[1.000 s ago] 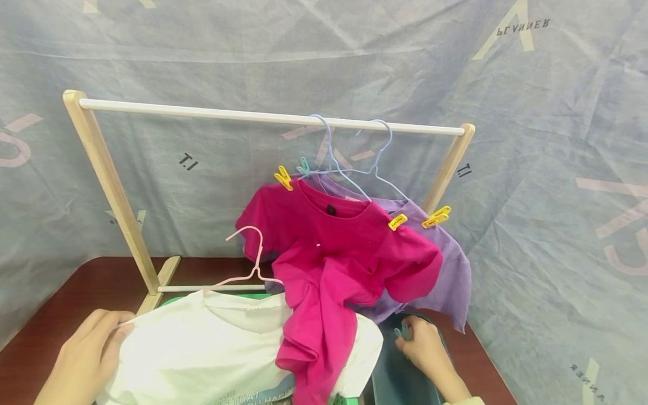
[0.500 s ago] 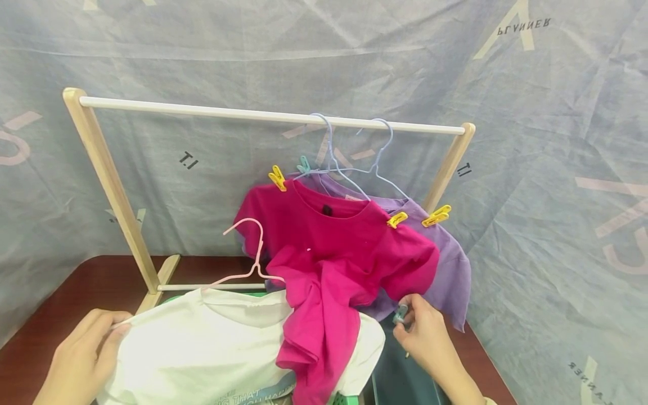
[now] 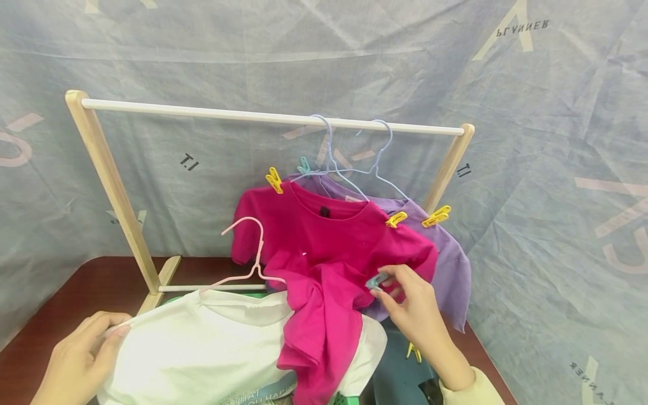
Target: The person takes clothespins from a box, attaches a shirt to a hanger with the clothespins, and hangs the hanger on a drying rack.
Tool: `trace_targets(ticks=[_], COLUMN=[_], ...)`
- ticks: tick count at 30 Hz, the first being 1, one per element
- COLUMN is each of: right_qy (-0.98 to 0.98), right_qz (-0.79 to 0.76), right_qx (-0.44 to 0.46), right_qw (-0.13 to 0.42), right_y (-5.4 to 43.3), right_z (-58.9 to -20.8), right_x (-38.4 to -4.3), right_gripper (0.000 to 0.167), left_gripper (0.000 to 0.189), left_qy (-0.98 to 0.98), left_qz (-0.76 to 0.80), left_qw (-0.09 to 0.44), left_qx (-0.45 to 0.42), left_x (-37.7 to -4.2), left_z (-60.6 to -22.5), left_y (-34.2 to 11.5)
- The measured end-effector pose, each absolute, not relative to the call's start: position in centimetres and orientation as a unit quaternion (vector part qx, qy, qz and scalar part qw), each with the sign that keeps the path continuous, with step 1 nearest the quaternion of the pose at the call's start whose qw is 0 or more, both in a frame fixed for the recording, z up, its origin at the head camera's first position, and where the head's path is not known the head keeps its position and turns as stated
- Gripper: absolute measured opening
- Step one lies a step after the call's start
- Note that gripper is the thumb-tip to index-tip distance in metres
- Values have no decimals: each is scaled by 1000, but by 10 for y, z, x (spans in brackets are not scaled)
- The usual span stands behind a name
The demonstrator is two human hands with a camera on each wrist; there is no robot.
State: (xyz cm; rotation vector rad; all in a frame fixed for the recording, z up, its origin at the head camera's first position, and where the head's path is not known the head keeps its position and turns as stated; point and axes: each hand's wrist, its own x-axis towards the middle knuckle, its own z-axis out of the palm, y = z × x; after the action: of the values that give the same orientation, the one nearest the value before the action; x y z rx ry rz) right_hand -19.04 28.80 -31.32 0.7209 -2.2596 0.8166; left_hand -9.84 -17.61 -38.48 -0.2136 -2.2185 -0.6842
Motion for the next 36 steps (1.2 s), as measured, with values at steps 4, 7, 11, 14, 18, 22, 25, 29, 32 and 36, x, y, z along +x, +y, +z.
trace_targets(ticks=[4,7,11,14,18,22,25,29,32,36], right_qy=[-841,-829,-820,-817,-807,-799,-798,-789,-778,-771], right_qz=[317,322,329,331,330,329,325,317,317,320], right_qx=[308,338,375,395,425,450,463,488,507,524], right_qw=[312,306,282,259,245,226,208,199,192,168], right_y=[269,255,237,222,202,183,169,151,138,121], right_z=[-301,-295,-288,-283,-279,-274,-270,-266,-263,-259], right_x=[-193,-195,-196,-195,-195,-193,-191,-191,-192,-193], right_gripper=[46,47,48,46,46,44,40,37,39,37], left_gripper=[20,22,23,22,19,17,19,21,22,22], left_qy=[-877,-880,-883,-884,-884,-883,-880,-877,-875,-872], left_qz=[-283,-291,-293,-295,-298,-300,-302,-304,-304,-302], left_qw=[385,373,366,363,360,362,366,372,377,383], left_qx=[-57,-33,-20,-18,-14,-15,-20,-28,-35,-42], left_x=[-97,-95,-94,-93,-93,-93,-93,-93,-94,-95], left_z=[-386,-386,-384,-384,-384,-385,-386,-387,-388,-388], left_y=[-175,-175,-174,-173,-173,-173,-173,-173,-173,-174])
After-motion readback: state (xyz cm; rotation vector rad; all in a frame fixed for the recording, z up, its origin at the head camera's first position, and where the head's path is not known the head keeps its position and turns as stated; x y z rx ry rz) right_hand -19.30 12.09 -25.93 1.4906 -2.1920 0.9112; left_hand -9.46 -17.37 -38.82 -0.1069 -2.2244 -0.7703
